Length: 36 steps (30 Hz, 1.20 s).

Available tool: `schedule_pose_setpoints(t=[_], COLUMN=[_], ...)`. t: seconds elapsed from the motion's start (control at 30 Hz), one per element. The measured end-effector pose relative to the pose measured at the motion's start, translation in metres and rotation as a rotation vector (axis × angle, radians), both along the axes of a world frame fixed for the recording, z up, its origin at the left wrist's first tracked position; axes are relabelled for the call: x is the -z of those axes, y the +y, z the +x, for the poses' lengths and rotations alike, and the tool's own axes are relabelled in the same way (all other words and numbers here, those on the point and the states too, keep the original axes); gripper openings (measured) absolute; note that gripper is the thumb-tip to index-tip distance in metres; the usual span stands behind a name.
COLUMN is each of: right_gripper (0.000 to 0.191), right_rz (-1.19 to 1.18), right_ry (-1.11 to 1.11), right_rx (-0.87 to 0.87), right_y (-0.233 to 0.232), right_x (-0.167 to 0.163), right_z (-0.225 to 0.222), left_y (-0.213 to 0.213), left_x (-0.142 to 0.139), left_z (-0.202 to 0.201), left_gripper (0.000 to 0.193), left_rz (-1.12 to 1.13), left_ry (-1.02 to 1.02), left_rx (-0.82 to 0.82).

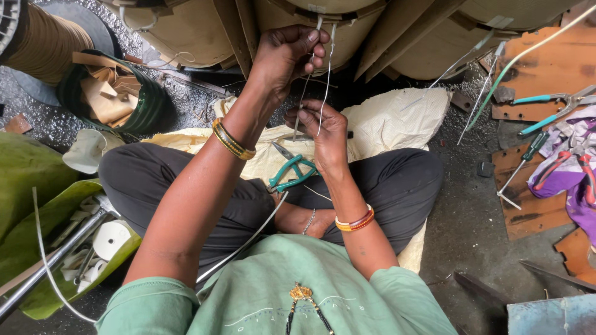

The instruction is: The person sits on the floor and uses pliers to strip and cut white wires, then inserts them into slots on large cylindrical spools. They also fold and attach pieces of brown paper to the spools to secure the wires.

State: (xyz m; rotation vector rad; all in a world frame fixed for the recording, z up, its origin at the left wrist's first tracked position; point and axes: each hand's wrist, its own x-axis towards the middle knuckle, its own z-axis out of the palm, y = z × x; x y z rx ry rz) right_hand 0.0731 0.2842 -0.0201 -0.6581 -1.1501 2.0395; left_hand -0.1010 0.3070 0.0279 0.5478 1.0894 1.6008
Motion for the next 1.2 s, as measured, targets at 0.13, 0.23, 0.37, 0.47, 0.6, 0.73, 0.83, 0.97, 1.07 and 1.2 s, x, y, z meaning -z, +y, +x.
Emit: schedule_pose_setpoints(t=[0.13, 0.23, 0.37, 0.47, 0.6, 0.73, 0.83, 0.97, 1.07, 1.2], right_gripper=[0.017, 0.015, 0.015, 0.016, 0.015, 0.01, 0.012, 0.012, 0.012, 0.011], right_rz=[0.018, -0.027, -0.102, -0.14, -0.151, -0.089, -0.056, -0.046, -0.028, 0.016], right_ry=[0.005, 0.058, 0.076, 0.079, 0.11, 0.186, 0.239, 0.245, 0.21, 0.267], right_rx=[0.004, 0.008, 0.002, 0.022, 0.043, 0.069, 0.116, 0.149, 0.174, 0.143], right_y=[-0.001, -0.001, -0.002, 0.0, 0.008, 0.023, 0.035, 0.045, 0.047, 0.052], right_x=[0.002, 0.002, 0.001, -0.001, -0.003, -0.007, -0.011, -0.013, -0.01, -0.006], right_z=[-0.001, -0.002, -0.003, -0.005, -0.008, -0.02, -0.034, -0.045, -0.048, -0.05], left_y=[0.002, 0.002, 0.0, -0.001, -0.004, -0.004, 0.0, 0.002, 0.001, 0.0], left_x=[0.003, 0.004, 0.003, -0.005, -0.024, -0.035, -0.033, -0.023, -0.02, -0.024], left_z=[0.0, -0.001, 0.001, 0.002, -0.001, -0.009, -0.01, -0.013, -0.015, -0.014], left_gripper=[0.02, 0.02, 0.02, 0.021, 0.02, 0.025, 0.021, 0.02, 0.021, 0.022], left_rz=[0.009, 0.003, 0.018, 0.011, -0.026, -0.11, -0.143, -0.104, -0.13, -0.147], left_ry=[-0.015, -0.013, -0.003, -0.02, -0.048, 0.09, 0.297, 0.211, 0.241, 0.184], left_rx=[-0.018, -0.01, -0.01, -0.007, 0.039, 0.046, -0.008, 0.02, 0.011, 0.025])
